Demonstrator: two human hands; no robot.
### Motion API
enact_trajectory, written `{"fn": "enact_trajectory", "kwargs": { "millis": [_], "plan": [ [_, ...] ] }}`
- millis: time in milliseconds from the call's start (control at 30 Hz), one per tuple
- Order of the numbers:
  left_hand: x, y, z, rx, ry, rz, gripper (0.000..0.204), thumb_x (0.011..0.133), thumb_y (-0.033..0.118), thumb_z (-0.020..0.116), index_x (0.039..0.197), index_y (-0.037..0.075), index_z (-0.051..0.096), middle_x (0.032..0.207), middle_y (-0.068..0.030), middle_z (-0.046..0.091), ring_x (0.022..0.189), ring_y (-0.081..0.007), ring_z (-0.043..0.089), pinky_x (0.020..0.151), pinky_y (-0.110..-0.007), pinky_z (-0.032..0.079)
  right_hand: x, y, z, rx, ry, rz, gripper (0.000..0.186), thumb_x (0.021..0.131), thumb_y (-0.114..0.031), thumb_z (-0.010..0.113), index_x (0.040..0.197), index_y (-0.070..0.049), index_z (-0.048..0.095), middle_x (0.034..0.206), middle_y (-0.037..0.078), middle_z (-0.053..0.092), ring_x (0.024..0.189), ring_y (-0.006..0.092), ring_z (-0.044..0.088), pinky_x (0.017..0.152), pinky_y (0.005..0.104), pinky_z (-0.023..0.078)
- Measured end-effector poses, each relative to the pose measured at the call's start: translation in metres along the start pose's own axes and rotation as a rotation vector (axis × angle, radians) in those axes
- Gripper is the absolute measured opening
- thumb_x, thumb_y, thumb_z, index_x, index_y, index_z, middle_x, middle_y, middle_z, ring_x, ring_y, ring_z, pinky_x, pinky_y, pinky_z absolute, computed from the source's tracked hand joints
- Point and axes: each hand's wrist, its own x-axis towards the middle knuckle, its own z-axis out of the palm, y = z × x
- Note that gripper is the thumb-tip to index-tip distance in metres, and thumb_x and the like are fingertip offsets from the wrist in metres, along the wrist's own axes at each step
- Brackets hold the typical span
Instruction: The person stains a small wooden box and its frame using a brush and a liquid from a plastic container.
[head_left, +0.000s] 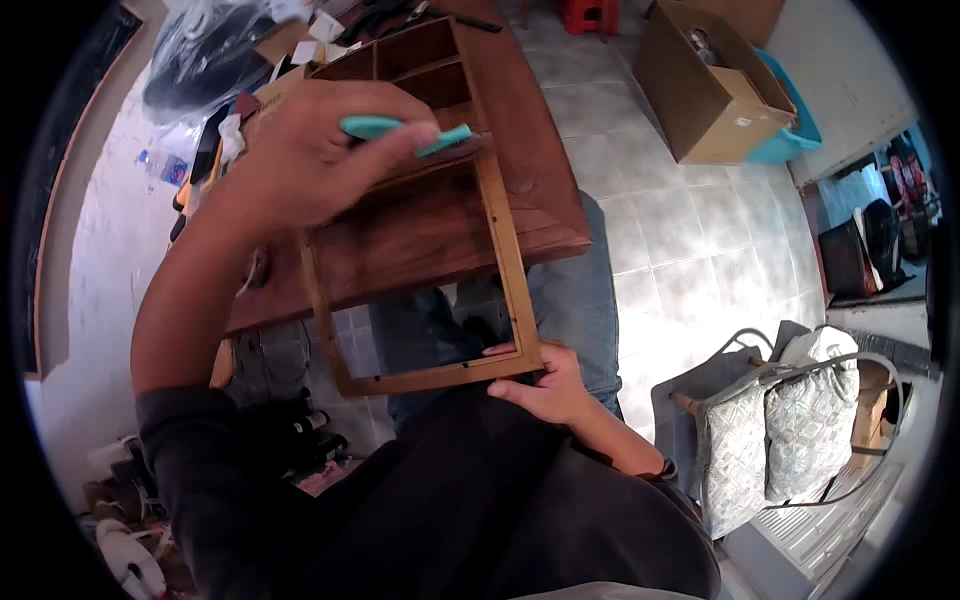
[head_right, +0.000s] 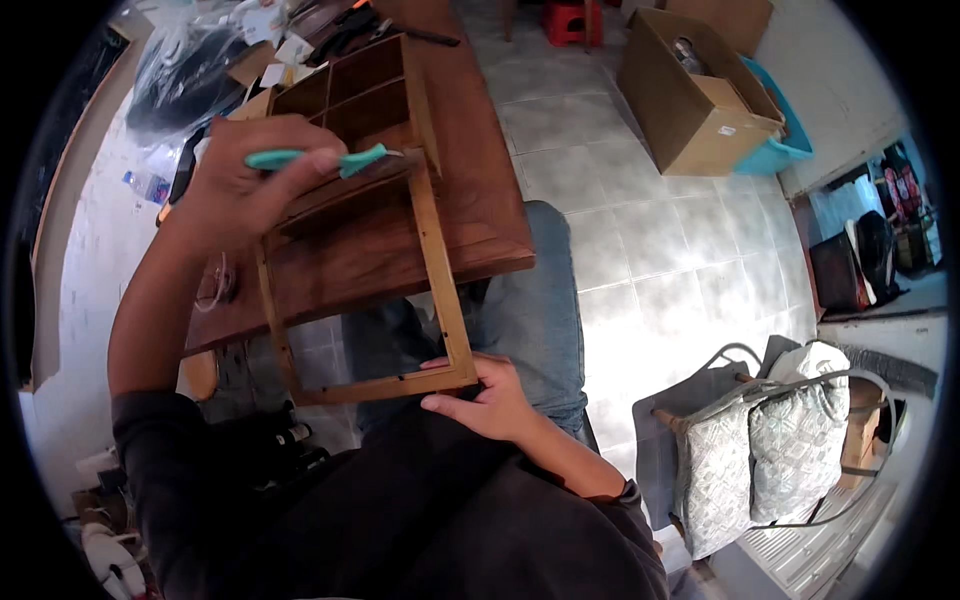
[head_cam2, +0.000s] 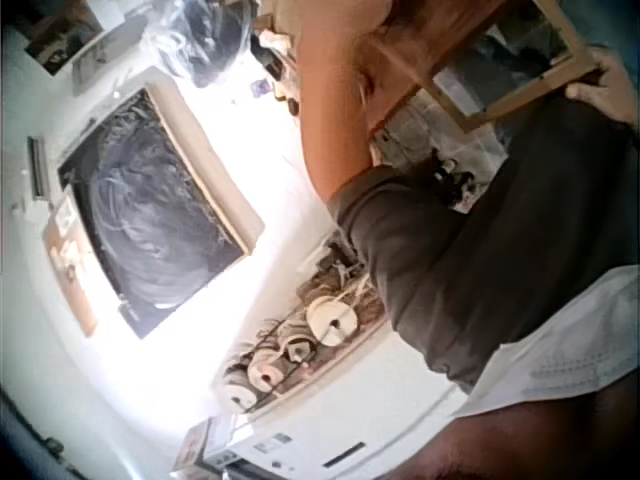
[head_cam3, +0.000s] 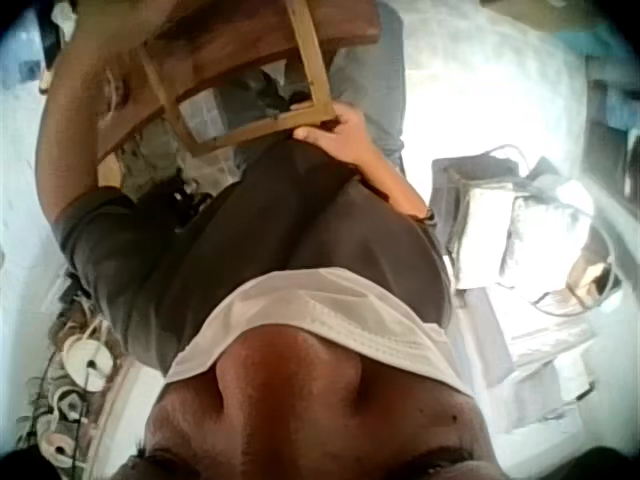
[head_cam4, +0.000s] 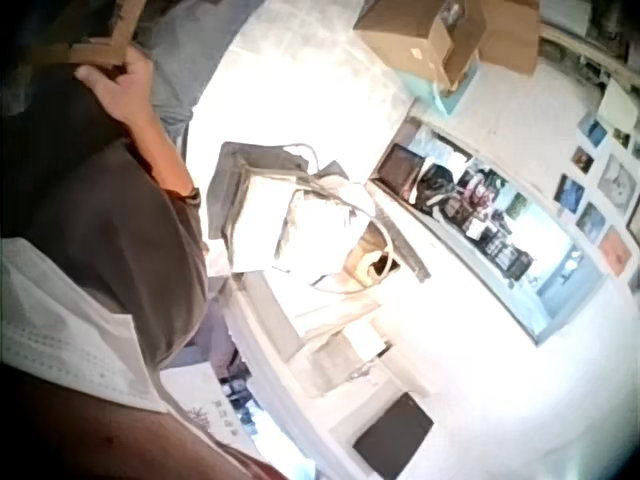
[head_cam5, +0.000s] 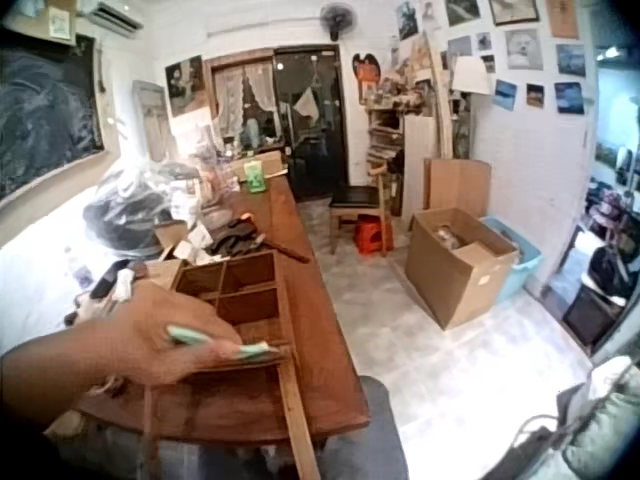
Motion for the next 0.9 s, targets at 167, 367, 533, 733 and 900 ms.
{"fn": "enact_trajectory", "kwargs": {
  "millis": [167,367,533,733,900],
  "plan": [
    [-0.032,0.004,-0.014,0.292,-0.097,-0.037,0.011,0.095,0.011,0.069,0.095,0.000,0.072,0.082,-0.0133,0.069,0.073,-0.0262,0.065,0.066,-0.036,0.050,0.008,-0.003,0.000,-0.076,-0.108,0.016,0.037,0.078,-0.013,0.089,0.109,0.000,0.073,0.102,0.008,0.076,0.084,0.0141,0.072,0.076,0.0275,0.055],
    [-0.117,0.002,-0.053,0.335,0.071,-0.232,0.010,0.094,0.009,0.068,0.090,0.000,0.070,0.076,-0.0153,0.065,0.070,-0.0324,0.064,0.065,-0.039,0.050,0.010,0.006,0.012,-0.072,-0.162,0.256,0.028,0.084,-0.014,0.084,0.108,-0.002,0.074,0.096,0.006,0.075,0.081,0.0113,0.067,0.076,0.0273,0.054],
    [-0.195,0.000,-0.086,0.218,0.626,-0.576,0.021,0.101,0.019,0.068,0.102,-0.002,0.074,0.072,0.0016,0.062,0.067,-0.0048,0.053,0.060,-0.023,0.043,0.024,0.029,0.029,-0.215,-0.254,0.258,0.021,0.091,-0.011,0.073,0.110,-0.002,0.073,0.086,0.004,0.068,0.077,0.0080,0.060,0.072,0.0245,0.051],
    [-0.265,-0.012,-0.088,0.147,0.582,-0.876,0.021,0.099,0.020,0.069,0.101,0.000,0.074,0.073,0.0015,0.063,0.066,-0.0049,0.054,0.057,-0.023,0.042,0.022,0.055,0.054,-0.284,-0.397,0.290,0.021,0.092,-0.014,0.075,0.109,-0.001,0.073,0.091,0.008,0.071,0.081,0.0111,0.064,0.075,0.0270,0.053],
    [-0.278,-0.049,-0.081,0.336,0.428,-0.752,0.022,0.099,0.019,0.069,0.099,-0.001,0.074,0.075,0.0003,0.065,0.067,-0.0062,0.054,0.061,-0.026,0.045,0.029,0.043,0.078,-0.261,-0.406,0.305,0.022,0.091,-0.017,0.077,0.106,-0.001,0.073,0.096,0.009,0.075,0.090,0.0154,0.069,0.080,0.0298,0.055]
  ]
}}
